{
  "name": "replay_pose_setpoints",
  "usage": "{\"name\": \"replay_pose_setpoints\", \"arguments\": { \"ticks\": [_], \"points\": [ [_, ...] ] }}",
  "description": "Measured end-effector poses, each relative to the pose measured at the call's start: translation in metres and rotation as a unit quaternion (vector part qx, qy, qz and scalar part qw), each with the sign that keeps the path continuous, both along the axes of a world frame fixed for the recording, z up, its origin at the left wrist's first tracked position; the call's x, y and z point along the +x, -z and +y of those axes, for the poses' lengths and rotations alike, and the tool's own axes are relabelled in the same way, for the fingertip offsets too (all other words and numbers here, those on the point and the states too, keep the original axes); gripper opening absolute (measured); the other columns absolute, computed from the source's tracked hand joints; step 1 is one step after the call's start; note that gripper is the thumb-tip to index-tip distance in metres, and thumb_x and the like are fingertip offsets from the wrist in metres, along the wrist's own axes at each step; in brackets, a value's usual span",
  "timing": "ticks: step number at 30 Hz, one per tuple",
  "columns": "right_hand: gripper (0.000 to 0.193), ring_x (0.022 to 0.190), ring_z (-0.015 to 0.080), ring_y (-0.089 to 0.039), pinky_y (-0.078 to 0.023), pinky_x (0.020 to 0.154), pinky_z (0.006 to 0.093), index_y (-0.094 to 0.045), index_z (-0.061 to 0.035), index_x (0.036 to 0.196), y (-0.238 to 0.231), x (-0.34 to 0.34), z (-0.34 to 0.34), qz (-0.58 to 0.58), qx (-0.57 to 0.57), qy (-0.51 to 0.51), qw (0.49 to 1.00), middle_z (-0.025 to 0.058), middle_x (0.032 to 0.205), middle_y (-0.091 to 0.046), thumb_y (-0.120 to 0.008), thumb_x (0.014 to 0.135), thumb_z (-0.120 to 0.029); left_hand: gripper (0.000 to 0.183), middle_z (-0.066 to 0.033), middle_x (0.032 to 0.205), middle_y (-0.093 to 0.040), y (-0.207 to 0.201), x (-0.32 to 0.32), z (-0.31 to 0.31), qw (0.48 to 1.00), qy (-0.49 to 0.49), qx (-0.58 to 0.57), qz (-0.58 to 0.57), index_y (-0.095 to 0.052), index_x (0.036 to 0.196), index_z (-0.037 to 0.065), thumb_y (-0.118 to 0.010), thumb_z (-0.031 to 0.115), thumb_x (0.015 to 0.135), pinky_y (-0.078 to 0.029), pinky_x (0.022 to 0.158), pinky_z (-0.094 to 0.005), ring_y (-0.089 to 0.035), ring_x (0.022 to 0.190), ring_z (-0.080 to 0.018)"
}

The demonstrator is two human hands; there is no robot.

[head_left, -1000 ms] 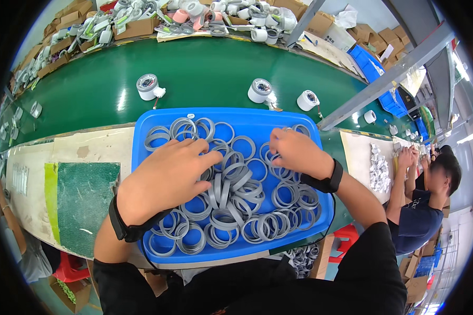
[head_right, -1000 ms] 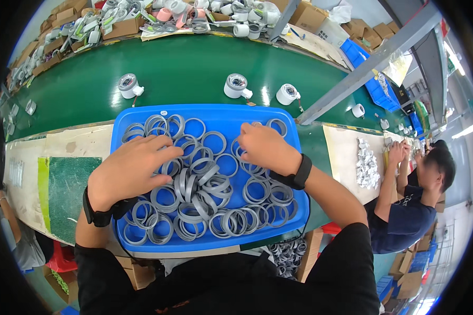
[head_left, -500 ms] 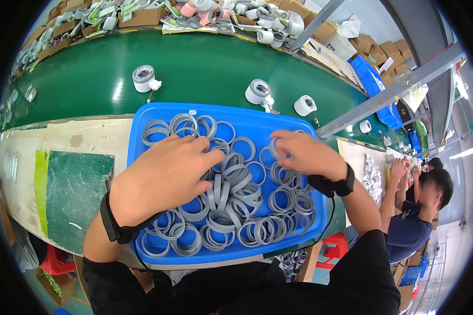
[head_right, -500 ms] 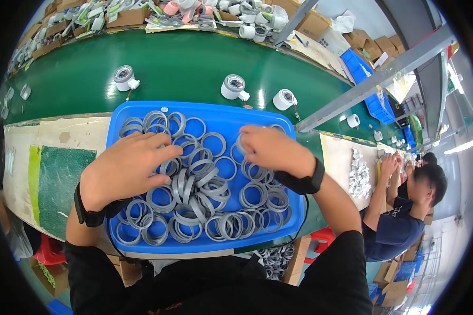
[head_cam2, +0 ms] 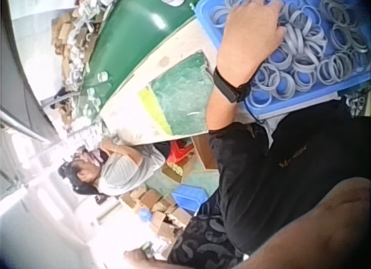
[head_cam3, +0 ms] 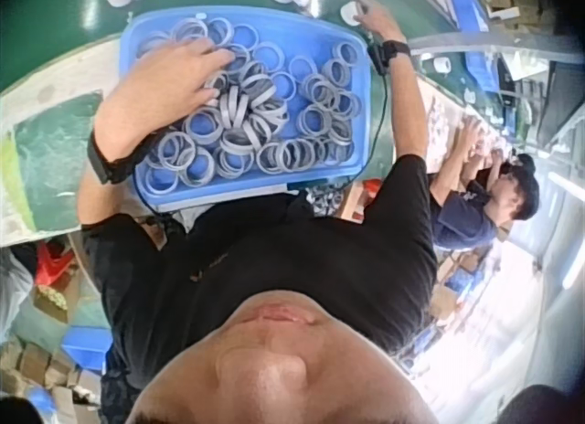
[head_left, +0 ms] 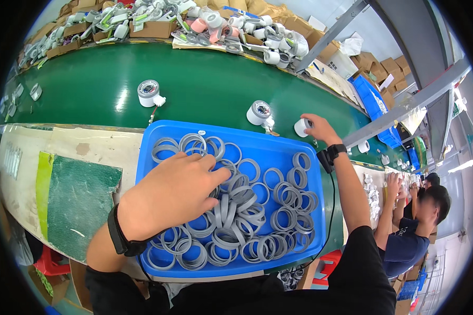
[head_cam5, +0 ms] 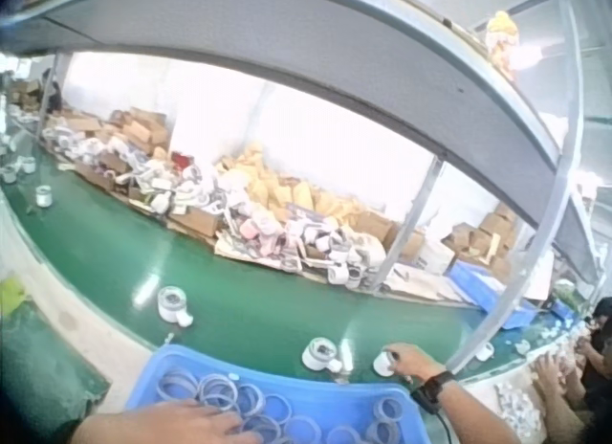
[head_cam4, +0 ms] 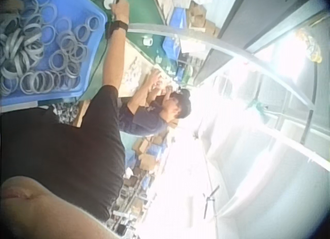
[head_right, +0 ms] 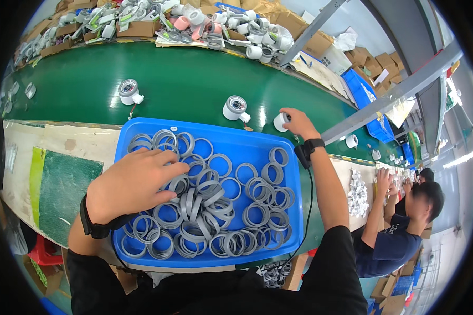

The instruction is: Manually assemble gray ring components onto white electronic housings on a factory conveyor line.

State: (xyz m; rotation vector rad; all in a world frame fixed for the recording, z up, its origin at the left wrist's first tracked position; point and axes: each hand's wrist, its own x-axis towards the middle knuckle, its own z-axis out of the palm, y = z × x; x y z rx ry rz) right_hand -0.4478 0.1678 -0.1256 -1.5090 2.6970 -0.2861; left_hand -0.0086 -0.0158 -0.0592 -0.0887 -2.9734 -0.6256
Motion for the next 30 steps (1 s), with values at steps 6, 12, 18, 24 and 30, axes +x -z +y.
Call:
{"name": "replay_pose_setpoints", "arguments": {
  "ticks": [6,12,18,24,30],
  "points": [
    [0.054,0.105,0.0314,-0.057,-0.046,0.093,0.0367,-0.059,-0.0098,0.116,-0.014,0.026,-0.003,0.062,0.058,0.010,0.996,0.0109,0.113,-0.061,-0.073,0.065,-0.002,0.047,-0.0111,0.108,-0.055,-0.004,-0.008,0.010,0.999,0.021,0.011,0.026,-0.053,0.115,0.008,-0.072,0.014,0.072,-0.044,0.087,-0.0408,-0.057,0.101,-0.0302],
    [0.051,0.089,0.0321,-0.063,-0.052,0.076,0.0350,-0.058,-0.0037,0.115,-0.110,0.214,-0.017,-0.065,-0.217,-0.184,0.956,0.0146,0.109,-0.062,-0.076,0.068,-0.011,0.074,-0.0183,0.128,-0.045,-0.014,-0.013,0.042,0.981,-0.027,0.039,0.188,-0.044,0.127,0.005,-0.079,0.013,0.063,-0.043,0.092,-0.0435,-0.051,0.111,-0.0378],
    [0.071,0.099,0.0241,-0.063,-0.051,0.080,0.0312,-0.051,-0.0059,0.126,-0.125,0.285,0.029,-0.331,-0.290,-0.252,0.862,0.0133,0.115,-0.059,-0.083,0.065,-0.020,0.075,-0.0195,0.114,-0.051,-0.009,-0.006,0.066,0.919,-0.040,0.057,0.387,-0.054,0.120,-0.001,-0.085,0.017,0.053,-0.052,0.071,-0.0382,-0.058,0.095,-0.0314],
    [0.082,0.114,0.0300,-0.054,-0.047,0.090,0.0383,-0.038,-0.0061,0.136,-0.092,0.283,0.055,-0.436,-0.453,-0.344,0.697,0.0228,0.132,-0.043,-0.082,0.068,-0.019,0.089,-0.0159,0.111,-0.052,-0.014,-0.010,0.059,0.933,0.052,0.197,0.297,-0.046,0.124,0.000,-0.091,0.029,0.053,-0.046,0.084,-0.0349,-0.055,0.100,-0.0280],
    [0.081,0.116,0.0345,-0.053,-0.050,0.087,0.0401,-0.035,-0.0045,0.138,-0.077,0.299,0.067,-0.433,-0.522,-0.312,0.665,0.0279,0.137,-0.034,-0.078,0.070,-0.014,0.082,-0.0117,0.129,-0.046,-0.002,-0.010,0.064,0.854,0.079,0.480,0.184,-0.039,0.132,0.003,-0.082,0.005,0.062,-0.040,0.101,-0.0349,-0.049,0.118,-0.0211]
  ]
}}
